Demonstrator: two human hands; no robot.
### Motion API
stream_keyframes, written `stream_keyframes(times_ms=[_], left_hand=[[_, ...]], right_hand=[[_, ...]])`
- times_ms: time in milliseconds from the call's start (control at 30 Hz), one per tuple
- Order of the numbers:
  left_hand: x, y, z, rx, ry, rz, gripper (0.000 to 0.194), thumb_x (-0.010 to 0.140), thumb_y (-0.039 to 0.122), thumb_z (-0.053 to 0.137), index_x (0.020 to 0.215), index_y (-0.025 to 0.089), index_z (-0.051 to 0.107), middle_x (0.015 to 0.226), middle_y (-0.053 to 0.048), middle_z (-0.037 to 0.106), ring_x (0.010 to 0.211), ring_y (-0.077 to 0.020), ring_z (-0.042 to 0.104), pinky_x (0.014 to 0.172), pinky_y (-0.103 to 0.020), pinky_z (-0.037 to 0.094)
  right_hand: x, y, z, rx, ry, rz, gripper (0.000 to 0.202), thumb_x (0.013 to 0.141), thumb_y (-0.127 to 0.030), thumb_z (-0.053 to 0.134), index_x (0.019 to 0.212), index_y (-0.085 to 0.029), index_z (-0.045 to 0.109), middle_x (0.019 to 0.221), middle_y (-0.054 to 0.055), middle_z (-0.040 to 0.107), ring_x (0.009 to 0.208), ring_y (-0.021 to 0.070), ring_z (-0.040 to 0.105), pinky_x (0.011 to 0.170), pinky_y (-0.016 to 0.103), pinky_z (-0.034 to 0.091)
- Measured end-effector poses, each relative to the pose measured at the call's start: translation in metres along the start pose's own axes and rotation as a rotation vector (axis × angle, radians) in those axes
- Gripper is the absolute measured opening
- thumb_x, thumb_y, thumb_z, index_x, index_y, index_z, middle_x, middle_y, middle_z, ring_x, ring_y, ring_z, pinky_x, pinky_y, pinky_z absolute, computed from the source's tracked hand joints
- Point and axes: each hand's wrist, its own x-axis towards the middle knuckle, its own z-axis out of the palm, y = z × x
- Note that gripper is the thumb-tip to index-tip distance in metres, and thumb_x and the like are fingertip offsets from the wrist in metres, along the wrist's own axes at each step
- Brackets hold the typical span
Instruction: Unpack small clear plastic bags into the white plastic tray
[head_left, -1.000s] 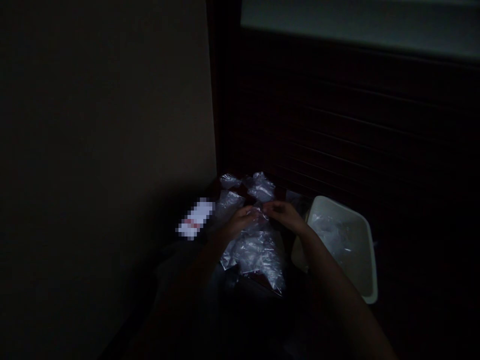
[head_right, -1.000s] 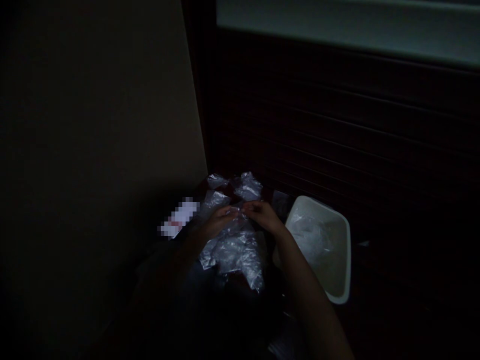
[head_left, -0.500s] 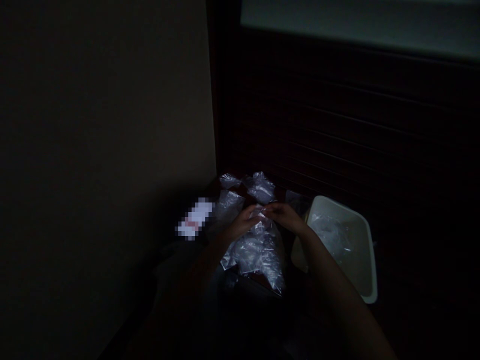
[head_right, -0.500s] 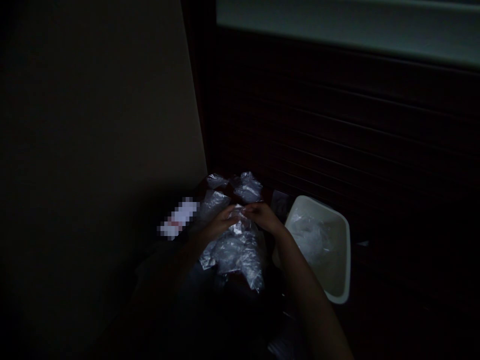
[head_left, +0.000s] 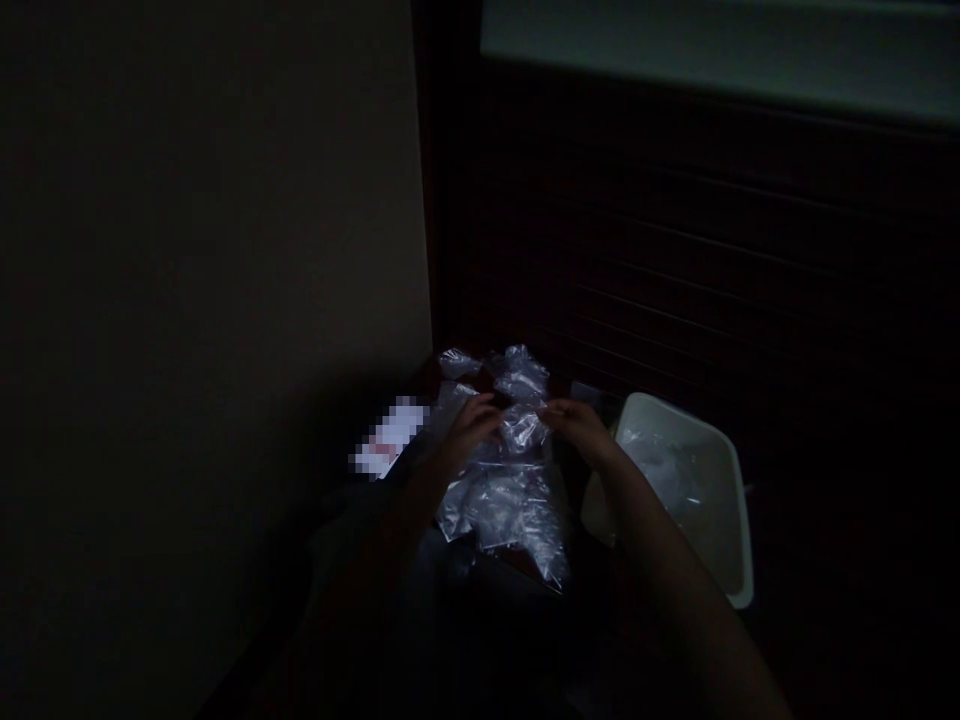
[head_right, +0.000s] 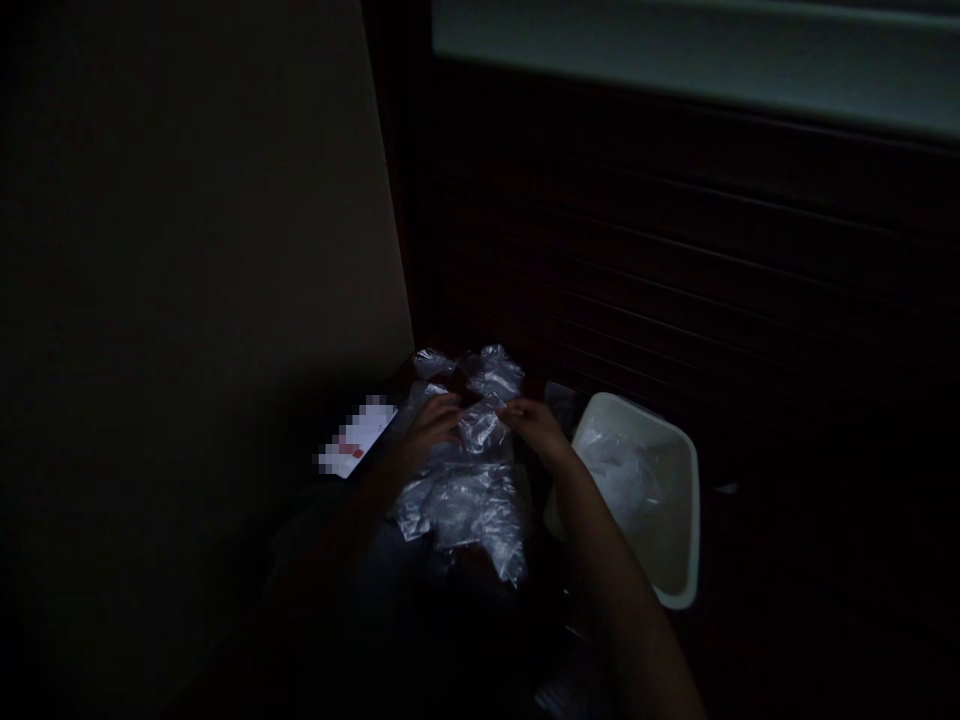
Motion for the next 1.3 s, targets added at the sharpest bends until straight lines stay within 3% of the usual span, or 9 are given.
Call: stream_keyframes(times_ms=[100, 200, 300, 433, 533, 667, 967, 1167, 1300], left_hand=[[0.003, -0.006, 0.000, -0.124, 0.010, -0.016, 0.047, 0.068, 0.022, 0.069, 0.112, 0.024, 0.054, 0.118, -0.007, 0.056, 0.103, -0.0241, 0.054, 0.087, -0.037, 0.042], [0.000, -0.011, 0.008, -0.225, -0.126, -0.120, 0.041, 0.070, 0.024, 0.068, 0.109, 0.023, 0.058, 0.113, -0.006, 0.060, 0.104, -0.0231, 0.055, 0.089, -0.036, 0.041], [-0.003, -0.012, 0.016, -0.266, -0.206, -0.127, 0.037, 0.069, 0.025, 0.069, 0.105, 0.019, 0.061, 0.106, -0.007, 0.063, 0.101, -0.0244, 0.057, 0.088, -0.037, 0.042], [-0.005, -0.009, 0.018, -0.233, -0.169, -0.102, 0.036, 0.069, 0.028, 0.069, 0.101, 0.014, 0.062, 0.096, -0.009, 0.067, 0.093, -0.0277, 0.060, 0.082, -0.040, 0.045], [-0.004, -0.007, 0.014, -0.217, -0.157, -0.066, 0.034, 0.070, 0.028, 0.069, 0.100, 0.014, 0.062, 0.097, -0.010, 0.067, 0.093, -0.0280, 0.060, 0.081, -0.041, 0.046], [-0.004, -0.006, 0.012, -0.183, -0.128, -0.065, 0.028, 0.073, 0.030, 0.066, 0.097, 0.016, 0.063, 0.098, -0.010, 0.066, 0.089, -0.0268, 0.060, 0.076, -0.042, 0.050], [-0.007, -0.001, 0.012, -0.276, -0.193, -0.144, 0.028, 0.070, 0.023, 0.069, 0.095, 0.014, 0.061, 0.097, -0.010, 0.066, 0.083, -0.0214, 0.063, 0.081, -0.040, 0.049], [-0.004, -0.005, 0.006, -0.247, -0.158, -0.144, 0.027, 0.070, 0.022, 0.069, 0.095, 0.016, 0.059, 0.092, -0.007, 0.066, 0.073, -0.0167, 0.064, 0.076, -0.035, 0.049], [-0.003, -0.007, 0.003, -0.282, -0.160, -0.119, 0.025, 0.071, 0.020, 0.067, 0.095, 0.017, 0.059, 0.096, -0.007, 0.066, 0.080, -0.0194, 0.064, 0.080, -0.037, 0.047]], right_hand=[[-0.001, -0.002, 0.001, 0.106, 0.003, 0.035, 0.034, 0.057, -0.047, 0.071, 0.071, -0.017, 0.062, 0.066, 0.000, 0.062, 0.058, 0.0122, 0.055, 0.059, 0.026, 0.042], [-0.001, -0.002, 0.001, 0.169, -0.014, 0.060, 0.035, 0.055, -0.047, 0.073, 0.073, -0.018, 0.061, 0.069, 0.000, 0.063, 0.062, 0.0126, 0.057, 0.061, 0.026, 0.045], [-0.001, -0.001, 0.001, 0.181, -0.021, 0.073, 0.036, 0.055, -0.046, 0.073, 0.073, -0.018, 0.060, 0.069, -0.001, 0.062, 0.062, 0.0116, 0.057, 0.060, 0.024, 0.045], [-0.003, -0.003, 0.002, 0.158, -0.028, 0.094, 0.036, 0.055, -0.045, 0.074, 0.074, -0.019, 0.058, 0.070, -0.002, 0.061, 0.061, 0.0104, 0.056, 0.056, 0.022, 0.046], [-0.004, -0.005, 0.002, 0.146, -0.091, 0.122, 0.036, 0.057, -0.046, 0.073, 0.078, -0.019, 0.059, 0.075, 0.000, 0.063, 0.066, 0.0119, 0.058, 0.059, 0.023, 0.048], [-0.005, -0.006, 0.004, 0.094, -0.176, 0.149, 0.038, 0.053, -0.045, 0.076, 0.074, -0.018, 0.058, 0.068, -0.001, 0.061, 0.058, 0.0111, 0.057, 0.057, 0.025, 0.049], [-0.002, -0.003, 0.003, 0.156, -0.090, 0.143, 0.033, 0.054, -0.040, 0.076, 0.069, -0.019, 0.054, 0.059, -0.005, 0.058, 0.053, 0.0095, 0.055, 0.057, 0.025, 0.051], [-0.007, -0.007, 0.005, 0.160, -0.171, 0.150, 0.034, 0.057, -0.040, 0.075, 0.078, -0.019, 0.059, 0.071, -0.001, 0.063, 0.059, 0.0108, 0.060, 0.059, 0.025, 0.052], [-0.007, -0.005, 0.004, 0.179, -0.171, 0.148, 0.033, 0.052, -0.033, 0.078, 0.074, -0.018, 0.059, 0.068, -0.002, 0.062, 0.059, 0.0118, 0.062, 0.060, 0.026, 0.053]])
